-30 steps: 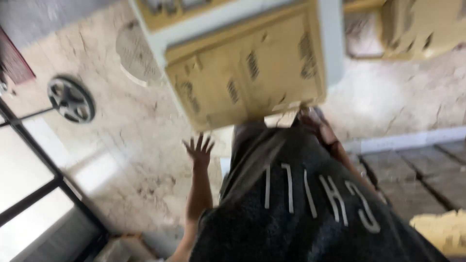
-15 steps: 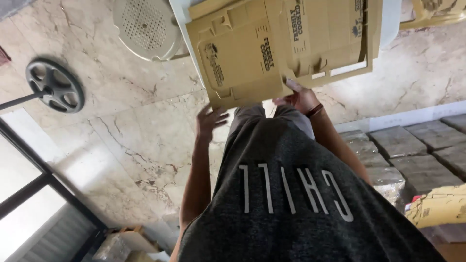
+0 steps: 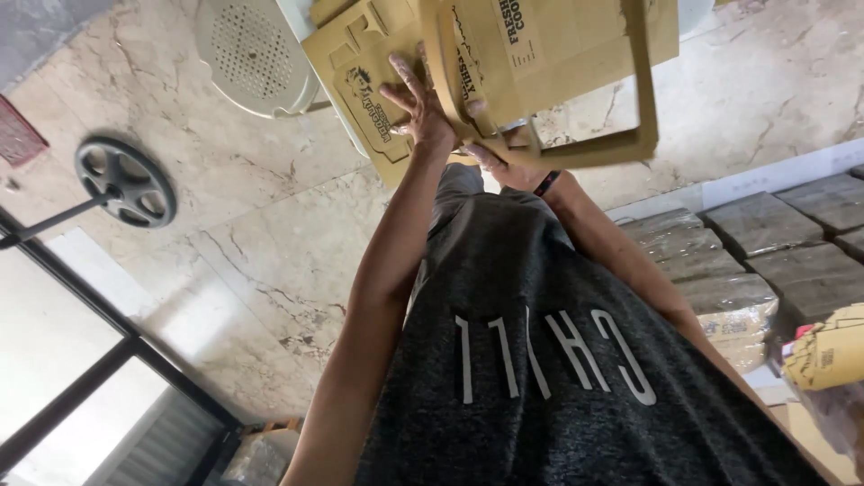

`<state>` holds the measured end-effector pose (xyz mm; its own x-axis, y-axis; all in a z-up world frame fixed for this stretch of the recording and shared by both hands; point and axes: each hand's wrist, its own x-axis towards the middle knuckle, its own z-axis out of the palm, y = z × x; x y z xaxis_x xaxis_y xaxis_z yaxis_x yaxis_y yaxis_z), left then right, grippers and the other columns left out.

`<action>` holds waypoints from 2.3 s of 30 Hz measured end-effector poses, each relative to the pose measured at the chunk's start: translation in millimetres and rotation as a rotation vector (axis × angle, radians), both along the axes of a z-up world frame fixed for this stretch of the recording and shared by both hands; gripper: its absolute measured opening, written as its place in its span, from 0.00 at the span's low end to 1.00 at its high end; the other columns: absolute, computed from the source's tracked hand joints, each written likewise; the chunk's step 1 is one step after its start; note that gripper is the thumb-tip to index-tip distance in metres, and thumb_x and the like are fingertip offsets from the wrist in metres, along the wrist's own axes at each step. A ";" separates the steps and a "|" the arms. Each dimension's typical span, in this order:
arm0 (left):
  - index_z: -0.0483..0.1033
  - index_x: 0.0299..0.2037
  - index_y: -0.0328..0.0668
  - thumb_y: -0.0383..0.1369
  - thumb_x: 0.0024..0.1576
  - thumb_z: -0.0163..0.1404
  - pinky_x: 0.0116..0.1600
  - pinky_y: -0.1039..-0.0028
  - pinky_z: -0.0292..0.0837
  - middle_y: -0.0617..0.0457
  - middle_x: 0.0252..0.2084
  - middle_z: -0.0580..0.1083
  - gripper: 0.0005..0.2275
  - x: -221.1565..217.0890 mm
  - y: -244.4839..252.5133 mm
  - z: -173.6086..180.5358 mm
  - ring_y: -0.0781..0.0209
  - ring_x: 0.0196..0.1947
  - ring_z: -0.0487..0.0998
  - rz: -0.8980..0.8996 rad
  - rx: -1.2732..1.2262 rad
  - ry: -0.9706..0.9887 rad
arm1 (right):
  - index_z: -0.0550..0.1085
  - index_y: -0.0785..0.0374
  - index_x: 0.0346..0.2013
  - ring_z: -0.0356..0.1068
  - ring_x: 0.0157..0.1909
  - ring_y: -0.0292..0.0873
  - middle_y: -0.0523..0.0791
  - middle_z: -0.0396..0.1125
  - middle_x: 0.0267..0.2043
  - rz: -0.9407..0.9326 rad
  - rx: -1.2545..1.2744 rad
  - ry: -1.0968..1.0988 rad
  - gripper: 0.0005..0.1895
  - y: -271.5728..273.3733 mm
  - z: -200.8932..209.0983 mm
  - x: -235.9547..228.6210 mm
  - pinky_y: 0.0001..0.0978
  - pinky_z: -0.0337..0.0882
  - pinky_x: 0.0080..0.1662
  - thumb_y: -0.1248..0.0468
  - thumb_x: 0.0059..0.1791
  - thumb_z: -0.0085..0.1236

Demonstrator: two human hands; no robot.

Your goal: The person uses a knife to cut flat cardboard pieces on a white table. They repeatedly position the cardboard, cut along the edges, and stack the cut pieces.

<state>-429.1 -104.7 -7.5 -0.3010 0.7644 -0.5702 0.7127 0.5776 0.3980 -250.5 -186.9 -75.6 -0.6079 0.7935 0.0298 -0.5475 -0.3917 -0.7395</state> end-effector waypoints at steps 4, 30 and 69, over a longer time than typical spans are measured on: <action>0.23 0.74 0.73 0.34 0.53 0.62 0.62 0.16 0.33 0.49 0.75 0.10 0.53 -5.1 6.8 25.4 0.23 0.73 0.09 -0.064 -0.033 -0.059 | 0.75 0.43 0.59 0.74 0.46 0.42 0.47 0.70 0.52 -0.205 0.307 -1.315 0.33 55.7 149.9 4.1 0.41 0.75 0.55 0.31 0.50 0.40; 0.21 0.76 0.72 0.27 0.66 0.48 0.64 0.19 0.52 0.45 0.71 0.15 0.43 -40.4 3.3 83.3 0.21 0.70 0.25 -1.382 -0.207 0.405 | 0.69 0.56 0.09 0.52 0.18 0.29 0.37 0.62 0.12 -0.267 -0.633 -1.108 0.26 -54.8 42.6 -111.7 0.29 0.51 0.24 0.54 0.48 0.67; 0.56 0.73 0.43 0.27 0.53 0.50 0.60 0.41 0.67 0.32 0.56 0.74 0.34 -123.8 -22.0 194.6 0.33 0.54 0.77 -0.878 -0.020 -0.103 | 0.84 0.50 0.38 0.75 0.48 0.62 0.49 0.78 0.40 -0.092 -0.213 -1.597 0.25 10.4 213.7 -16.0 0.58 0.75 0.51 0.34 0.47 0.58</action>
<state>-553.0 -126.7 187.1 0.4440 0.6846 -0.5781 0.8633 -0.1542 0.4805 -266.5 -176.5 138.1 0.1392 0.7339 -0.6649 0.6630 -0.5678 -0.4879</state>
